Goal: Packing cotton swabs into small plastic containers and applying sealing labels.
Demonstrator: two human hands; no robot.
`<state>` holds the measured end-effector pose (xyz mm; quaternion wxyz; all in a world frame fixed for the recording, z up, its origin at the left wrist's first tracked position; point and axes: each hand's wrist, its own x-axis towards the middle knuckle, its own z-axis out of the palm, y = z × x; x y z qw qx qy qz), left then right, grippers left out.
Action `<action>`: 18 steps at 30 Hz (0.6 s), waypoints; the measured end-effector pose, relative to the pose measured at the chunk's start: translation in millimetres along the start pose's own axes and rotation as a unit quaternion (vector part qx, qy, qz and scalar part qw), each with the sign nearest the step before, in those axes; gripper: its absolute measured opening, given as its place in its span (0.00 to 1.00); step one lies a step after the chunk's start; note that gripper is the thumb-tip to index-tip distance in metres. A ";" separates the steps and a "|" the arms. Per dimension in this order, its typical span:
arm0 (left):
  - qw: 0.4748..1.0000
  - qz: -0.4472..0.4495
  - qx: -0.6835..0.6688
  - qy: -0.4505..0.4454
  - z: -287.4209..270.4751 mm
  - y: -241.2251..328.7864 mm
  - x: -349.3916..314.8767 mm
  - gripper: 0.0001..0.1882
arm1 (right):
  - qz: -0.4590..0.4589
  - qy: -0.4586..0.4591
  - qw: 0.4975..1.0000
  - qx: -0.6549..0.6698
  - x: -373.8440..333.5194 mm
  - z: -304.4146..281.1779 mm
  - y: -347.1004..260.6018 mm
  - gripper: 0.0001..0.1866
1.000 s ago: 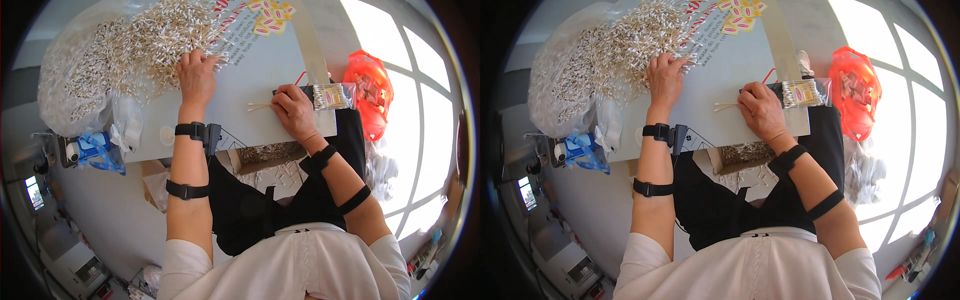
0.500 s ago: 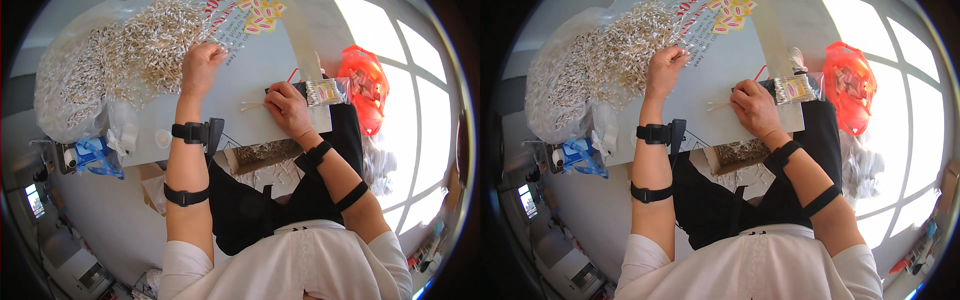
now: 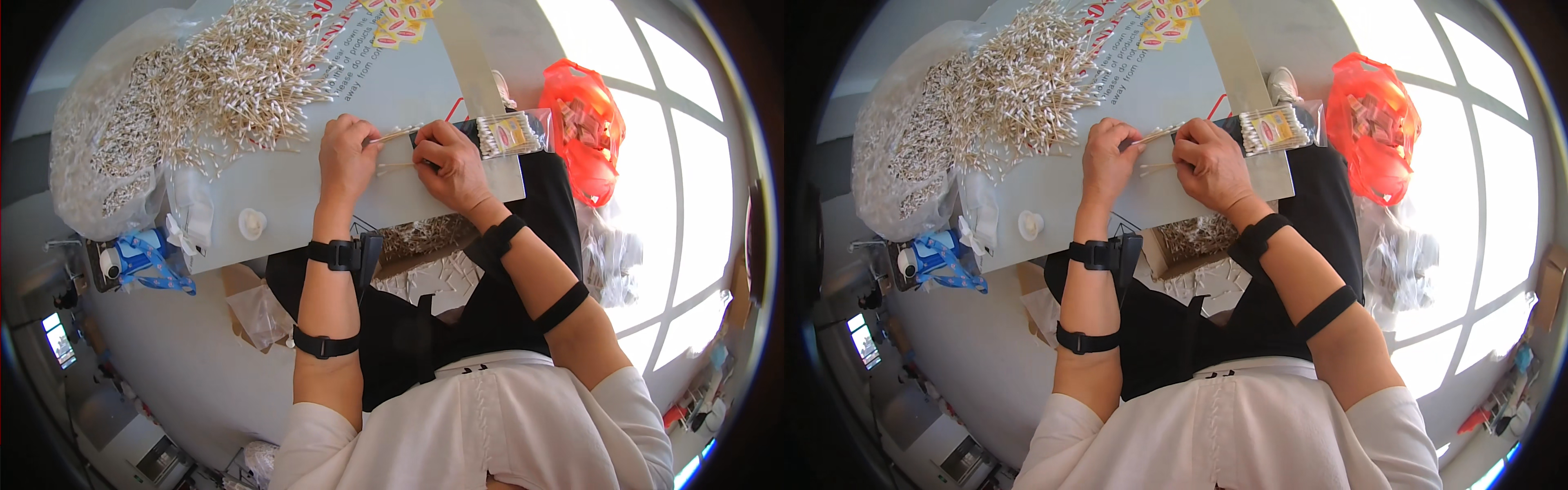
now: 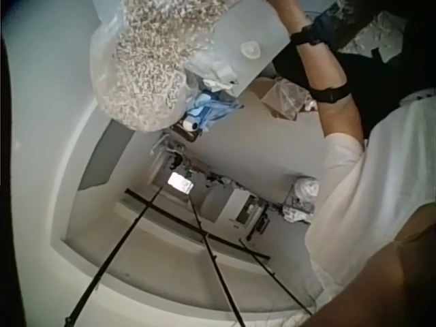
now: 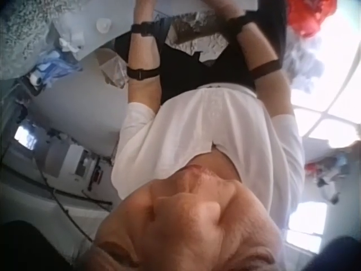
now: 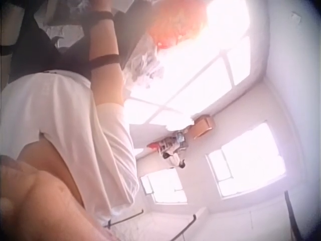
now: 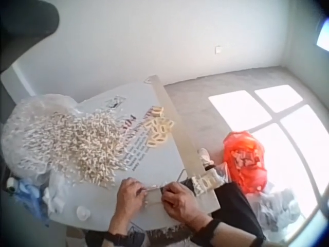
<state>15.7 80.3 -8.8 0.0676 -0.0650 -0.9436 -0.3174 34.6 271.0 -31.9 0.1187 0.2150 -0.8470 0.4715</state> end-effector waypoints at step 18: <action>0.998 0.003 0.041 0.047 3.2 9.2 -1.6 0.09 | -0.004 -0.002 1.000 0.003 0.5 -1.2 -0.4 0.04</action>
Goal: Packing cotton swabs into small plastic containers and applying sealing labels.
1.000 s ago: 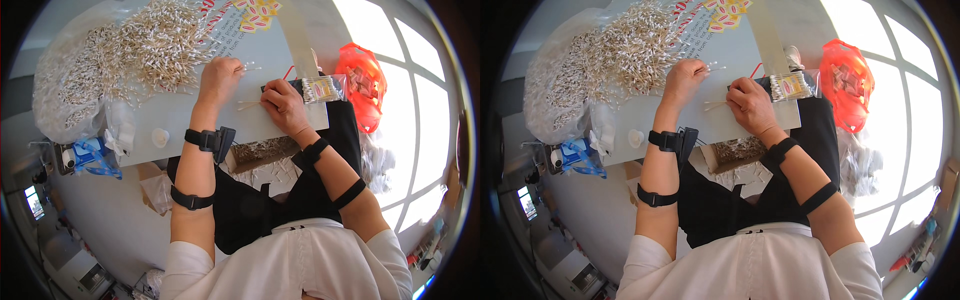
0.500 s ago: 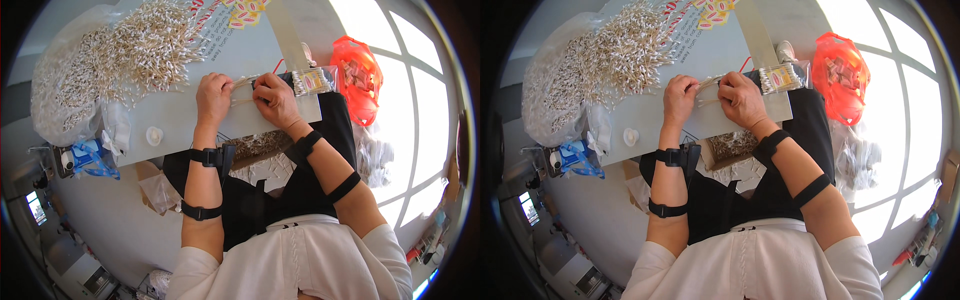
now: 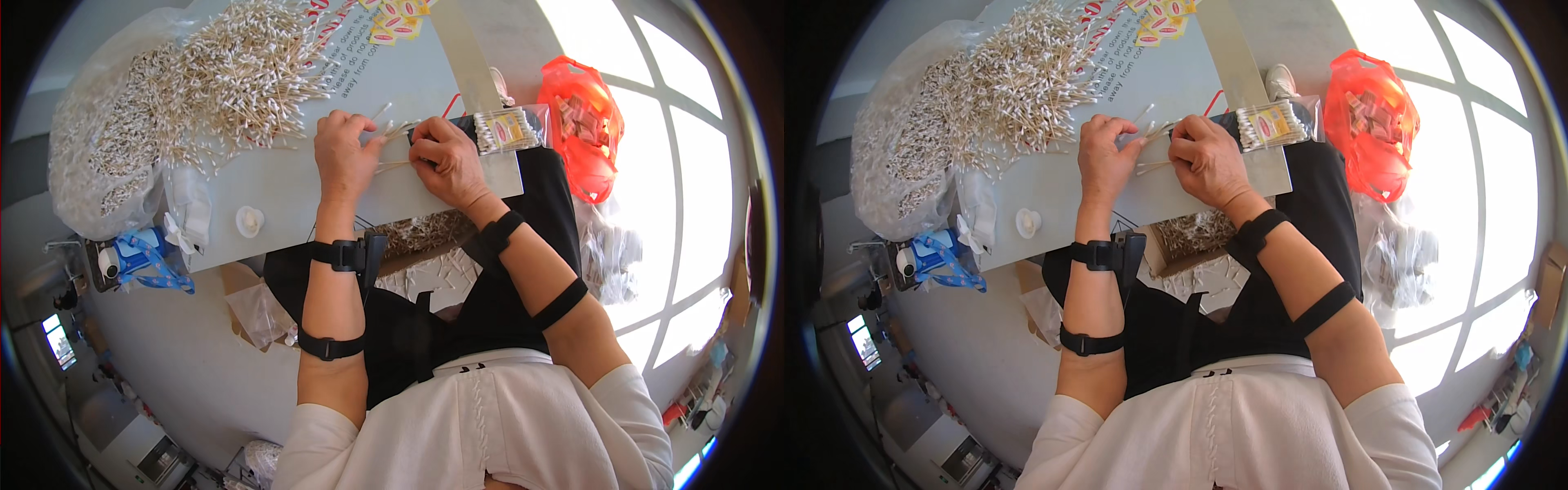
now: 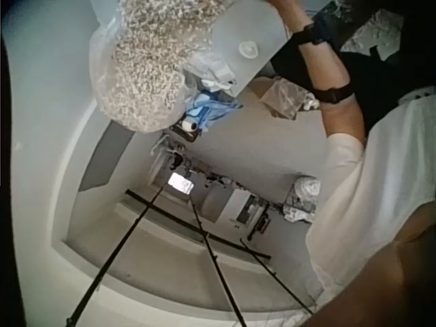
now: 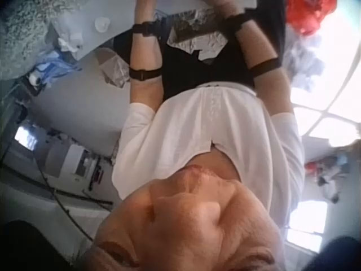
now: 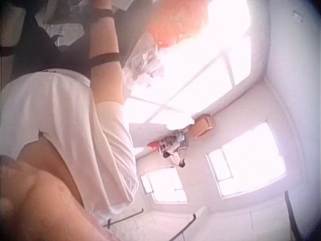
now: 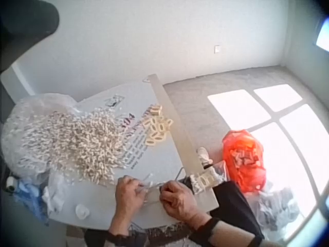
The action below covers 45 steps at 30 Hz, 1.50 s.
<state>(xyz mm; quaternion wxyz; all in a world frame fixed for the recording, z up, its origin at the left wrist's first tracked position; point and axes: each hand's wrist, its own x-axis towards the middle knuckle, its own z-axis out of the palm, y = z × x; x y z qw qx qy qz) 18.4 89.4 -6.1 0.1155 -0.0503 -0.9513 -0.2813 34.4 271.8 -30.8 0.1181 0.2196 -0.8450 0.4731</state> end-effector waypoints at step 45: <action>0.992 0.022 -0.034 -0.124 -2.2 -3.8 14.9 0.05 | 0.038 0.050 0.997 -0.035 -1.2 8.5 4.1 0.04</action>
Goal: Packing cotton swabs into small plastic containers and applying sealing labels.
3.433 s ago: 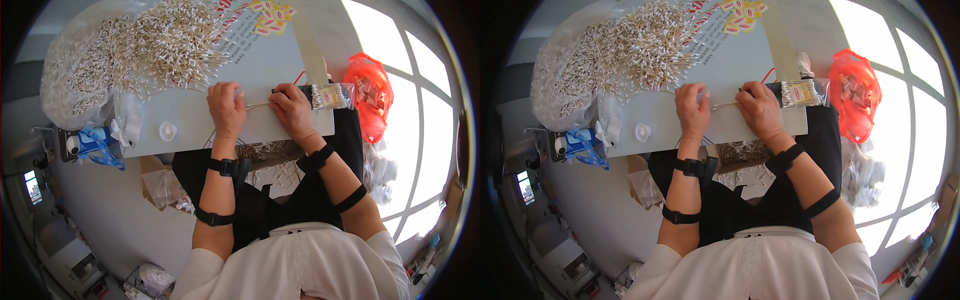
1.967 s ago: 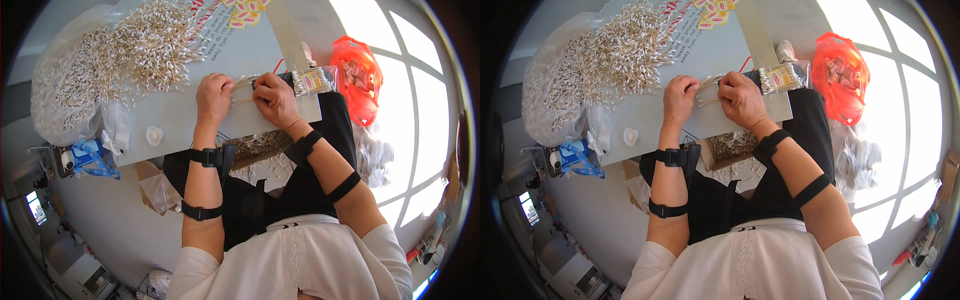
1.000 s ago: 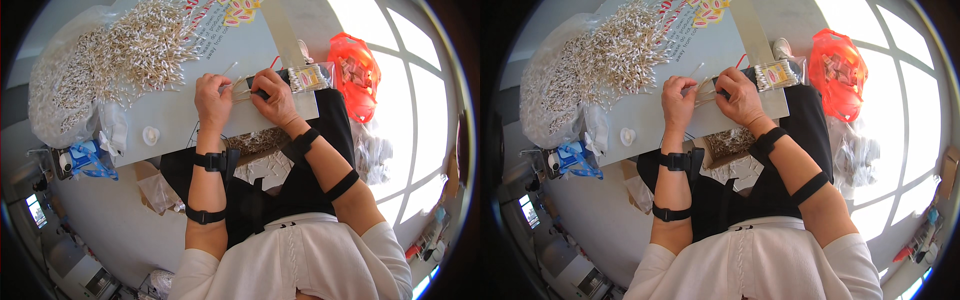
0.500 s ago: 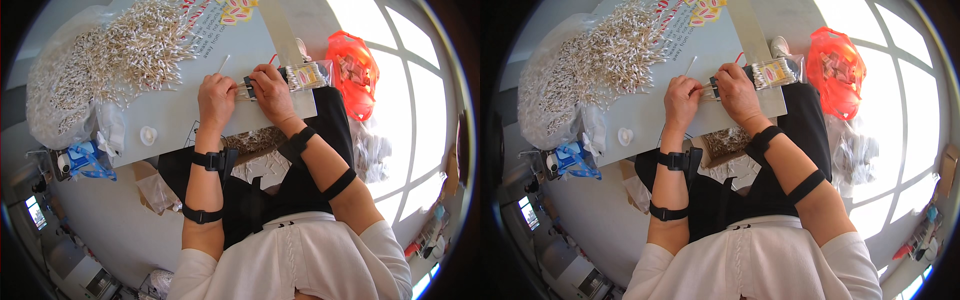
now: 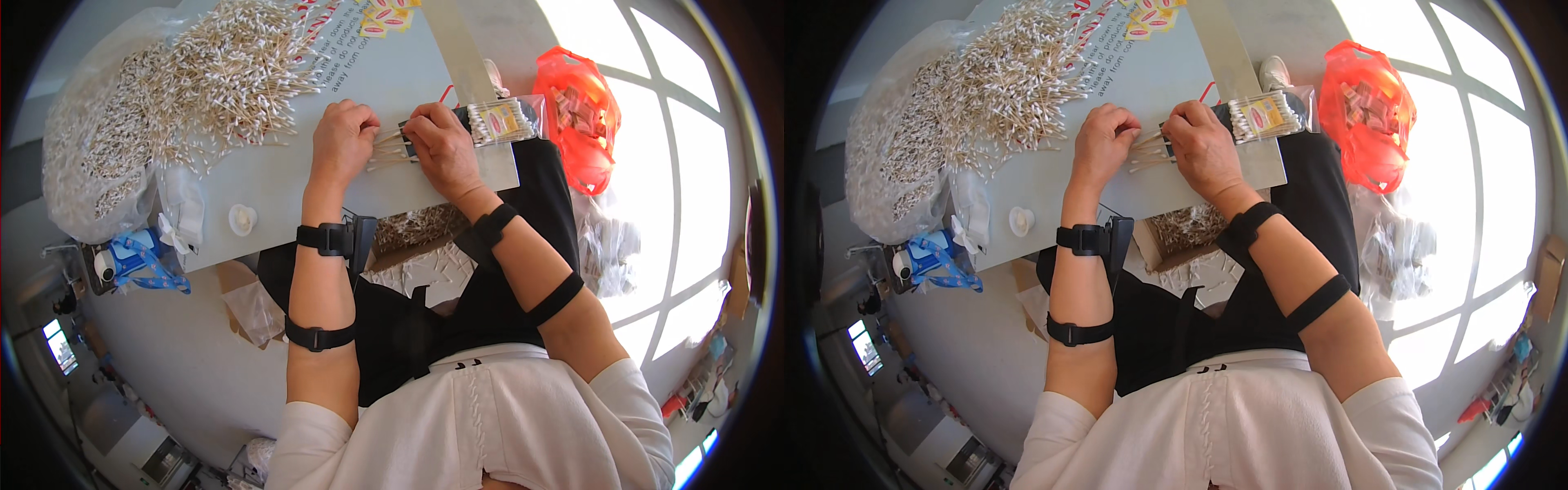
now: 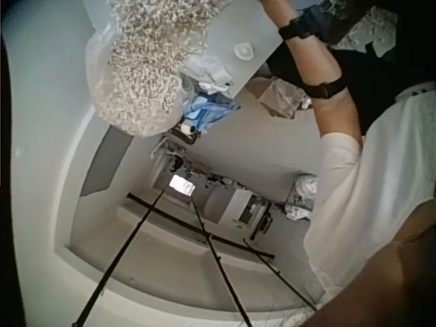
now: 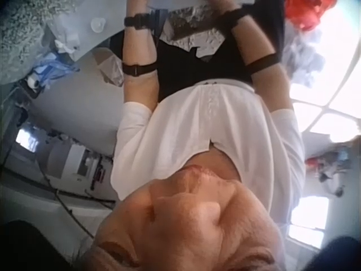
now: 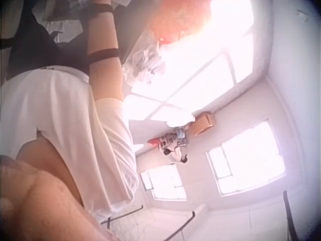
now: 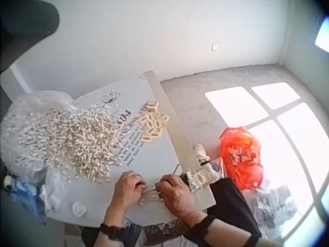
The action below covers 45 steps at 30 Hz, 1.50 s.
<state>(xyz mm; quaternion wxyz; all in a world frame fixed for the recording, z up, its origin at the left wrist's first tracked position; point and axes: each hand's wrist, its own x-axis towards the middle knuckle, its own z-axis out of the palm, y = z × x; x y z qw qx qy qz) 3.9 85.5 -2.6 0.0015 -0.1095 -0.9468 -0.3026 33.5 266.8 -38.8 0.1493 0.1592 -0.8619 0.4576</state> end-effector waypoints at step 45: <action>0.795 -0.124 -0.515 0.296 66.7 46.8 -63.9 0.29 | 0.124 0.100 0.949 0.272 -7.1 18.2 -14.9 0.17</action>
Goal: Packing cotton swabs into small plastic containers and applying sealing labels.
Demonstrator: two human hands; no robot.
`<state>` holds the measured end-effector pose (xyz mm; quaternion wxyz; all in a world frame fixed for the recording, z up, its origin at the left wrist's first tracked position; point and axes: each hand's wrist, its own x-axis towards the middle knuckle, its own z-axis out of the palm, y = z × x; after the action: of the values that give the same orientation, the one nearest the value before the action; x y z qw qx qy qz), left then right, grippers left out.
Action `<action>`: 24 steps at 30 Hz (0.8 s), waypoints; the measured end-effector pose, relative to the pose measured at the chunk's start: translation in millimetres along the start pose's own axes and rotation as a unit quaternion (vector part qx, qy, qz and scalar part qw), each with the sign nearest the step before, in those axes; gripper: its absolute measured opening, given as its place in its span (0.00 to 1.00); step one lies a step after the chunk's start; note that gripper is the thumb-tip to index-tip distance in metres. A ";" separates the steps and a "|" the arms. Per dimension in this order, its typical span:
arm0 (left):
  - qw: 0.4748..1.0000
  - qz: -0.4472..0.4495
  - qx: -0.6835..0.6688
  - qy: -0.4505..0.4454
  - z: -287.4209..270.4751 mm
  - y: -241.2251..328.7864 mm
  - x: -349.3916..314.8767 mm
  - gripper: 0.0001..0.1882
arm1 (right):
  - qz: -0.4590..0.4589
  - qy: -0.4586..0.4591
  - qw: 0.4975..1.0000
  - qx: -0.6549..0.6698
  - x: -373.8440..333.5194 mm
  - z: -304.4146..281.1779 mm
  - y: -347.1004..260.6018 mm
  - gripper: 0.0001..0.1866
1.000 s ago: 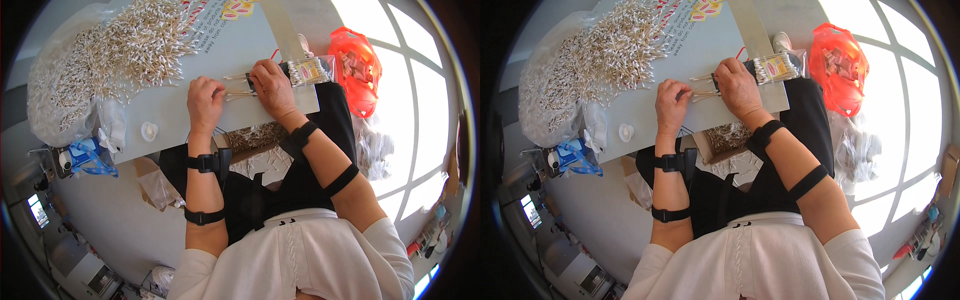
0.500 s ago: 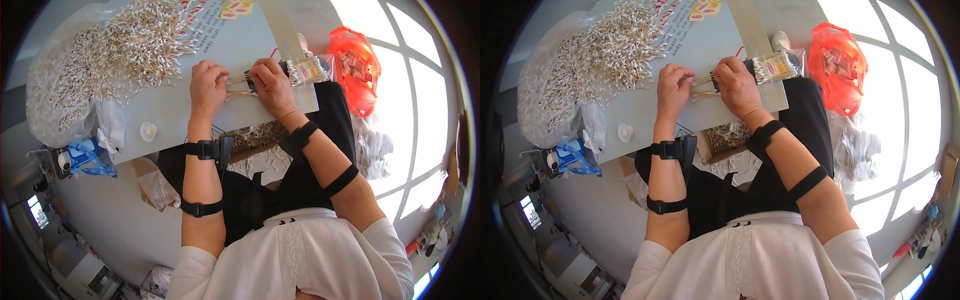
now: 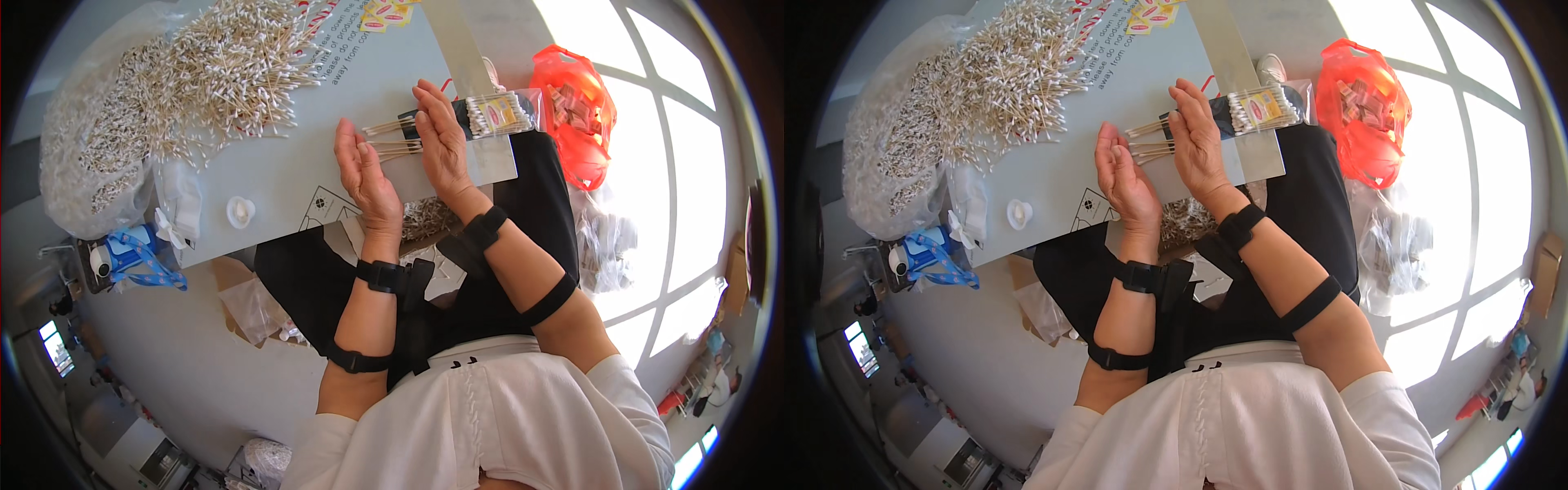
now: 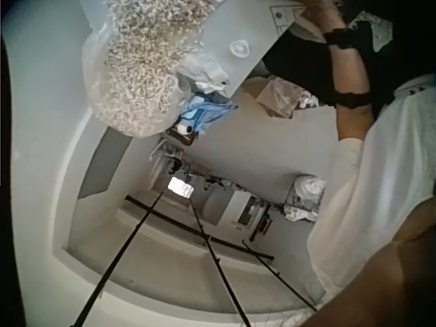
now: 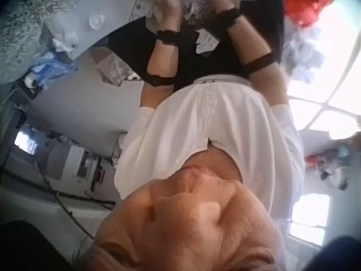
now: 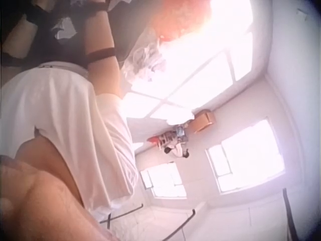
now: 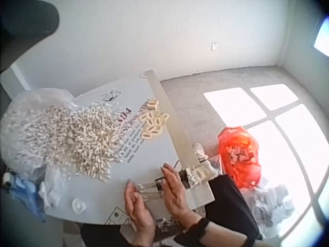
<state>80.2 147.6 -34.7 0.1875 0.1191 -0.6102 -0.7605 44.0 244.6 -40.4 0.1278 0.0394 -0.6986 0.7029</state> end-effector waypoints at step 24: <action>0.826 0.237 0.482 -0.170 -17.6 14.8 37.1 0.10 | -0.124 -0.151 0.946 -0.258 -0.6 -48.8 -7.9 0.05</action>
<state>56.1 113.4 -22.5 0.1738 -0.0853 -0.9309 -0.3097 52.5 292.9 -33.9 0.1127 0.1968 -0.8569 0.4630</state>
